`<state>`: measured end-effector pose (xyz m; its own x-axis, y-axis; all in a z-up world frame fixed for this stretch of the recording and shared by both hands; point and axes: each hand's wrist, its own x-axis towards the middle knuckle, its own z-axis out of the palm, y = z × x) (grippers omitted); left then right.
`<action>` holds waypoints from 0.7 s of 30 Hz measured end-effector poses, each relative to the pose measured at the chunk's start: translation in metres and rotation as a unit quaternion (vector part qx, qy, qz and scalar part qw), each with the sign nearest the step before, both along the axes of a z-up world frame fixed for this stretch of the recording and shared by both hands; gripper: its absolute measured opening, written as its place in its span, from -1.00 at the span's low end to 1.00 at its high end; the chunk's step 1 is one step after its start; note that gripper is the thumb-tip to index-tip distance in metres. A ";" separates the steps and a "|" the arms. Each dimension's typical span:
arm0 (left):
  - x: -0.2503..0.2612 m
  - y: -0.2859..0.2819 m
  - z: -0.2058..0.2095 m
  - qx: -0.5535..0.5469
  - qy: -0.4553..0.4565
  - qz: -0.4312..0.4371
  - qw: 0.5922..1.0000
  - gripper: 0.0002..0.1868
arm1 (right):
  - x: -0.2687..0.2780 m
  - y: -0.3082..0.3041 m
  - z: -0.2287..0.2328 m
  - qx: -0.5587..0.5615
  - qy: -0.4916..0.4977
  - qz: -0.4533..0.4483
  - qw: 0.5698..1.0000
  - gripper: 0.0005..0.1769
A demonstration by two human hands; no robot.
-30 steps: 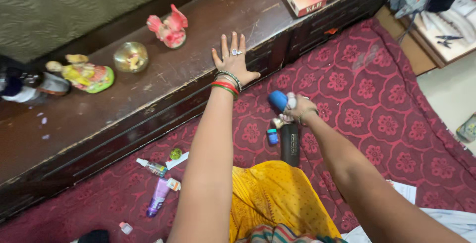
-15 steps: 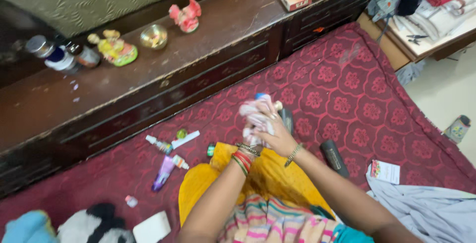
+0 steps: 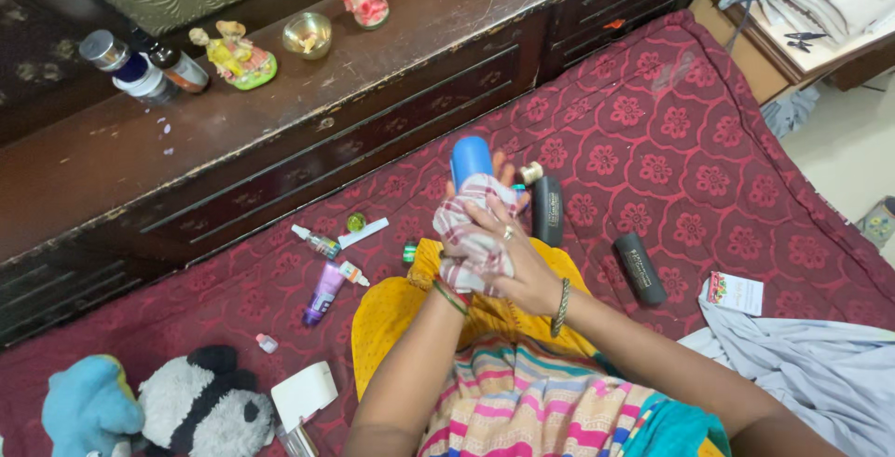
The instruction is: The person wipes several bottles, a small lamp, a glasses case, and figurines with a cloth on a wooden dresser.
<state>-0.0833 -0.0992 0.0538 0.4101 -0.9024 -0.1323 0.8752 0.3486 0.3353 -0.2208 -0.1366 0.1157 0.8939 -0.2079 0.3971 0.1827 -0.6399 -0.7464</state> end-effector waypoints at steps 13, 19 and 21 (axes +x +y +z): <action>0.003 -0.029 0.040 -0.170 0.019 -0.060 0.983 -0.15 | -0.010 -0.158 -0.053 0.230 -0.139 -0.348 0.898 -0.26; 0.021 -0.055 0.025 -0.178 0.033 -0.015 0.983 -0.18 | -0.033 -0.077 -0.019 0.217 0.118 -0.215 0.945 -0.04; 0.025 -0.061 0.025 -0.151 0.063 -0.020 0.986 -0.15 | -0.023 -0.051 -0.005 0.095 0.064 -0.261 0.958 0.00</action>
